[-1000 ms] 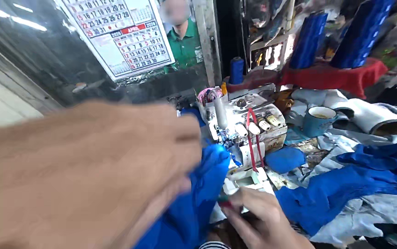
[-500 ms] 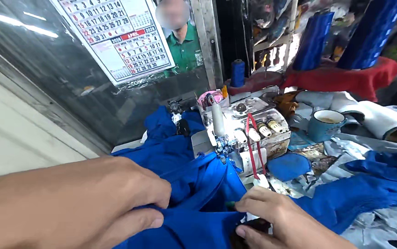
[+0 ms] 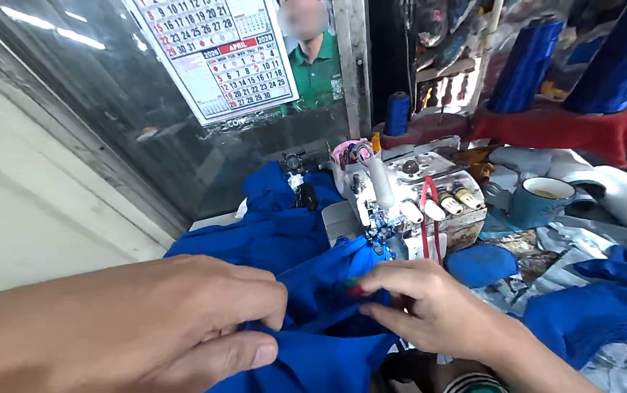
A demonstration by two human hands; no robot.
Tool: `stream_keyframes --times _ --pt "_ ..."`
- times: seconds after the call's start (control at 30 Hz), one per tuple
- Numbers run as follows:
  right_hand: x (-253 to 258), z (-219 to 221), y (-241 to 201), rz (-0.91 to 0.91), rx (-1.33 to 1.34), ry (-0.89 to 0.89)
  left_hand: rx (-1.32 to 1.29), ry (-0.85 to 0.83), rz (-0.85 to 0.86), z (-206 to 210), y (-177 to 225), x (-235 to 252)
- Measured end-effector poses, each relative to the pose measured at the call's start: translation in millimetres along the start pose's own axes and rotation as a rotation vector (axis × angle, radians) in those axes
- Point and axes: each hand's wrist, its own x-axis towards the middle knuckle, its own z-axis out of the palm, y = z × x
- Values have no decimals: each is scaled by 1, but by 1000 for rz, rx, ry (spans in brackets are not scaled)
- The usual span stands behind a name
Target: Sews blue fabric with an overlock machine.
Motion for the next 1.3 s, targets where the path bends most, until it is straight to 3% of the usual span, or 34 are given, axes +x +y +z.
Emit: stream_keyframes --times 0.13,0.27,0.4,0.5,0.57,0.63,0.7,0.83,0.93,1.03,1.1,1.23,1.3 --pt "-21 -12 12 133 109 -29 60 100 -45 12 -17 -6" --pt "-32 -18 5 120 74 -62 145 161 -46 8 -13 5" --pt "-69 -25 -11 35 -226 1 260 47 -146 -21 15 16" --pt "-83 -7 -1 78 -350 154 296 26 -160 -27 8 35" --pt "-84 0 10 199 -256 137 462 -18 -195 -30 -6 58" --pt "-80 1 17 283 -93 99 626 -162 -335 -36 -12 82" --pt "-77 -4 12 281 51 89 613 -234 -414 -44 -11 94" --pt "-96 -19 -11 289 177 35 328 -129 -201 -51 7 71" --pt "-118 -11 2 399 263 -23 53 -259 -288 -44 7 73" --pt "-100 -2 26 398 469 -30 413 -211 -234 -55 -49 89" --pt "-72 -6 41 395 612 -49 510 -196 -229 -80 -61 97" --pt "-42 -24 67 448 878 -167 350 -218 -112 -120 -22 99" --pt "-42 -26 76 448 888 -207 220 -169 -112 -112 -13 96"
